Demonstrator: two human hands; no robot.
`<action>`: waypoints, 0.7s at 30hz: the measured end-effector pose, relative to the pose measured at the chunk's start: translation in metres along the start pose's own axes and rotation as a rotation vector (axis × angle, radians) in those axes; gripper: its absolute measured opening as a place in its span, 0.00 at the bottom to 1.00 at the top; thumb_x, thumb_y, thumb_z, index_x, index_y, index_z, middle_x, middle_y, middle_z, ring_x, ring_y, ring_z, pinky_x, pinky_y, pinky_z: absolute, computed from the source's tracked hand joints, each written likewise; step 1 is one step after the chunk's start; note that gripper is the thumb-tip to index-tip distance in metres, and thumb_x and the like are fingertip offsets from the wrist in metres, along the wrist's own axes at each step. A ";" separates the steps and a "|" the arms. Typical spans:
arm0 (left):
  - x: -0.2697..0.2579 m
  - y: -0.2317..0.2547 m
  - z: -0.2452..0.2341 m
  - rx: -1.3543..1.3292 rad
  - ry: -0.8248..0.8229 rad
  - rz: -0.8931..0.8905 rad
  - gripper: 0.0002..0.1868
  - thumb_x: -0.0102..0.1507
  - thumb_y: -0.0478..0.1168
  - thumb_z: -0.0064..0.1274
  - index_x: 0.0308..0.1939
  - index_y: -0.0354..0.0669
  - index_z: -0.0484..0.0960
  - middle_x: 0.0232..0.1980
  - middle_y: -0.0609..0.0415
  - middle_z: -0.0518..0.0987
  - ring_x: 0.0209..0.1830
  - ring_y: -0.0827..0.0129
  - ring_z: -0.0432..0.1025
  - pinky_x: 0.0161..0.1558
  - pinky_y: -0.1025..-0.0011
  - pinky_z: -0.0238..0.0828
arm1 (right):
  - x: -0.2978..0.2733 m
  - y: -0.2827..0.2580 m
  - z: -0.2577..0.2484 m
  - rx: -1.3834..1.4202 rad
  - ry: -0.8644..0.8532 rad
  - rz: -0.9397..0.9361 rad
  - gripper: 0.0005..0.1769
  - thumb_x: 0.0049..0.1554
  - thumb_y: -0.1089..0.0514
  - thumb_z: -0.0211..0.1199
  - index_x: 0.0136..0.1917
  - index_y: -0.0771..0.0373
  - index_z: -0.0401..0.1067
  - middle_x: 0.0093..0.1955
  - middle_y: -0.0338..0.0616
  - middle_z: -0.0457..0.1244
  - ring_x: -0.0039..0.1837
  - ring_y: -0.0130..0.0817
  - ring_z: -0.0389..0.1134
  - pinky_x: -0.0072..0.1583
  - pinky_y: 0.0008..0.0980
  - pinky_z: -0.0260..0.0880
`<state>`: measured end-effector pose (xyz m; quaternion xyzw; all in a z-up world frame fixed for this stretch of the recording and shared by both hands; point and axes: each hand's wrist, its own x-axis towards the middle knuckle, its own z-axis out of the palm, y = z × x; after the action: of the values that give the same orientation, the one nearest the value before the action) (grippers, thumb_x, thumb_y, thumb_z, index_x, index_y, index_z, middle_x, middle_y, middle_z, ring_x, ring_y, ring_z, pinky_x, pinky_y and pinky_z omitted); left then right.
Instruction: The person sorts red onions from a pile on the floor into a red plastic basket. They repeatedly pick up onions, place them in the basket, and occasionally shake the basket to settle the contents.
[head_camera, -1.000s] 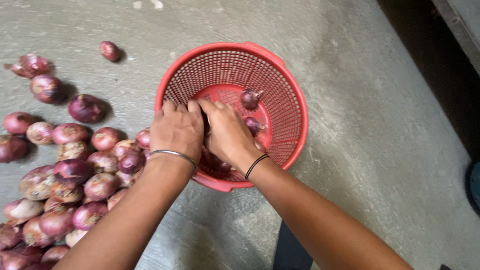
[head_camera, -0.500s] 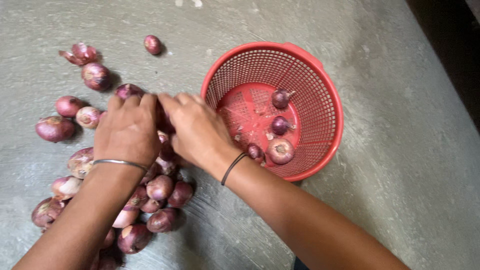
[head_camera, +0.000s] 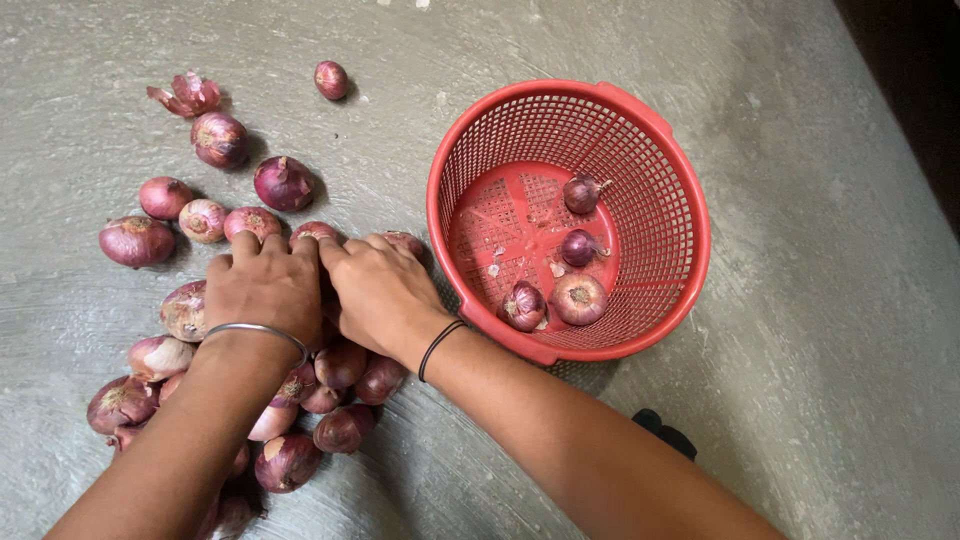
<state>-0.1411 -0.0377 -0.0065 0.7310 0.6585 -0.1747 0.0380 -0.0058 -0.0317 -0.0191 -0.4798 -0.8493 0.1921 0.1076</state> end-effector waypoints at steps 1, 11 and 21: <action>0.000 0.000 -0.001 -0.020 -0.020 -0.002 0.25 0.60 0.47 0.53 0.61 0.47 0.74 0.61 0.47 0.77 0.65 0.53 0.67 0.58 0.56 0.69 | 0.000 0.001 0.000 0.011 -0.025 0.014 0.30 0.45 0.63 0.66 0.63 0.65 0.69 0.55 0.52 0.68 0.63 0.50 0.67 0.66 0.46 0.66; 0.014 0.009 0.003 -0.187 -0.015 0.008 0.30 0.58 0.44 0.55 0.65 0.48 0.71 0.66 0.48 0.73 0.69 0.51 0.64 0.63 0.53 0.66 | -0.008 0.007 -0.006 0.053 -0.032 0.043 0.43 0.43 0.58 0.69 0.70 0.71 0.60 0.62 0.55 0.65 0.70 0.51 0.62 0.70 0.45 0.61; 0.023 0.019 0.012 -0.209 -0.018 -0.009 0.28 0.61 0.46 0.53 0.66 0.51 0.72 0.68 0.44 0.70 0.70 0.45 0.62 0.63 0.52 0.66 | -0.006 0.020 -0.004 0.021 -0.155 0.026 0.41 0.46 0.60 0.66 0.70 0.74 0.59 0.69 0.61 0.60 0.76 0.55 0.54 0.75 0.44 0.53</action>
<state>-0.1238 -0.0217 -0.0281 0.7185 0.6761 -0.1116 0.1191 0.0137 -0.0270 -0.0243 -0.4736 -0.8466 0.2386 0.0442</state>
